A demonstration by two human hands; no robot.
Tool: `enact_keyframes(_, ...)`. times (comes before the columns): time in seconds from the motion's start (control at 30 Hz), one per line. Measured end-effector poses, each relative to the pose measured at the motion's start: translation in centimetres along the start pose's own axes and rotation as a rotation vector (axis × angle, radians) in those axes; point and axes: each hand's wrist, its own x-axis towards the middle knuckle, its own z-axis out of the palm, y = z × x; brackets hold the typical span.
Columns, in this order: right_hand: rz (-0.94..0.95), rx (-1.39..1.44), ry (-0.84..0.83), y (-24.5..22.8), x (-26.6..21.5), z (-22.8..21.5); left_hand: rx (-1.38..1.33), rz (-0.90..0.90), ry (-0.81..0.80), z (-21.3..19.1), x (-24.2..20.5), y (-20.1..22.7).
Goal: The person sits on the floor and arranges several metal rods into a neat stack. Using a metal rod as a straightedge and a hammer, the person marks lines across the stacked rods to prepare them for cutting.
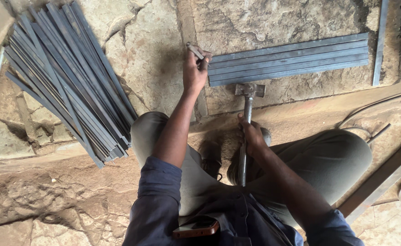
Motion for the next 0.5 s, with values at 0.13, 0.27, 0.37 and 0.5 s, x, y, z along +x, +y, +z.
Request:
enact_keyframes(0.13,-0.008,-0.005,0.019,-0.1,-0.2,-0.1,0.079,0.045,-0.049,-0.2,-0.4,1.7)
enact_keyframes(0.27,-0.084,-0.069,0.023,-0.2,-0.7,-0.3,0.132,0.095,-0.093,-0.3,-0.6,2.8)
enact_keyframes(0.37,-0.148,-0.173,0.053,-0.5,-1.5,-0.9,0.126,0.184,-0.113,-0.5,-0.4,2.9)
enact_keyframes(0.5,-0.349,-0.286,0.028,-0.9,-1.8,-2.6,0.192,0.170,-0.153,-0.7,-0.4,3.2)
